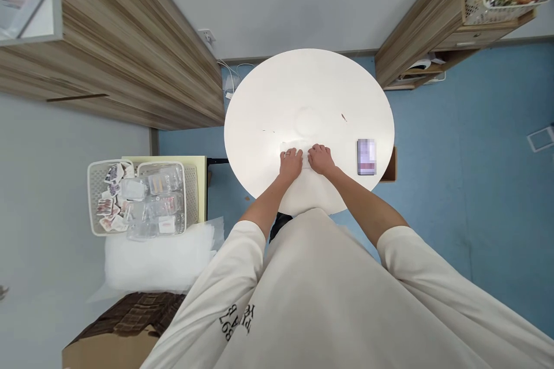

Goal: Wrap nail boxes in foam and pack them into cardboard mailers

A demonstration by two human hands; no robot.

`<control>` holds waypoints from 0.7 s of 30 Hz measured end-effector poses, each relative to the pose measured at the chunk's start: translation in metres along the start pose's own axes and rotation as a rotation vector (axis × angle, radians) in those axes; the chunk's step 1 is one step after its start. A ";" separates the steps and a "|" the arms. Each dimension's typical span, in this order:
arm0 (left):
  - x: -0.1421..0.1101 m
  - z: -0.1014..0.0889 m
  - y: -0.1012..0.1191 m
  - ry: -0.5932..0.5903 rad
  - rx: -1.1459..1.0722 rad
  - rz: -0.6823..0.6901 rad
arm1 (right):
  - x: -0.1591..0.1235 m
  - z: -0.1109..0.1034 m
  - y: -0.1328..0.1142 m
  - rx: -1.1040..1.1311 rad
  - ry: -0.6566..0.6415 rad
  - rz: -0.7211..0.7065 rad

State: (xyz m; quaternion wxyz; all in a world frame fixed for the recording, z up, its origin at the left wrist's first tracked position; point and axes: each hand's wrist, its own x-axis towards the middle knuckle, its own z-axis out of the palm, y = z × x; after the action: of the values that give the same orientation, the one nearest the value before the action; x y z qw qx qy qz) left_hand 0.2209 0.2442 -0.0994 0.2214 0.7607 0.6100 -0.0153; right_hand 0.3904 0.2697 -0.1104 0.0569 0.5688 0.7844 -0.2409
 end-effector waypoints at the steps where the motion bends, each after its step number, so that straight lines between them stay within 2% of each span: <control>1: 0.000 0.000 0.000 0.001 0.001 0.001 | -0.001 0.001 0.000 0.012 0.015 0.003; 5: 0.001 0.002 -0.002 0.002 0.006 0.017 | -0.013 0.007 0.000 0.087 0.144 0.085; 8: 0.000 0.001 -0.001 0.010 -0.001 0.021 | -0.030 0.015 0.002 0.188 0.228 0.321; 10: -0.004 0.000 0.001 0.037 -0.012 0.042 | -0.042 0.021 0.002 0.283 0.233 0.513; 12: -0.008 0.000 0.005 0.041 -0.024 0.100 | -0.050 0.026 0.002 0.364 0.223 0.627; 16: -0.016 0.004 0.014 -0.055 -0.024 0.223 | -0.054 0.030 -0.003 0.442 0.213 0.710; 21: -0.015 0.013 0.017 -0.138 0.006 0.225 | -0.046 0.035 -0.012 0.413 0.275 0.767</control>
State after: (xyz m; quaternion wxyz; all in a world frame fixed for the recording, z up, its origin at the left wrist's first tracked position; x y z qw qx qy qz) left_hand 0.2360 0.2228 -0.1008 0.2610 0.8221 0.5040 -0.0444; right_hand 0.3883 0.2120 -0.1205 -0.0771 0.8444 0.4528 -0.2758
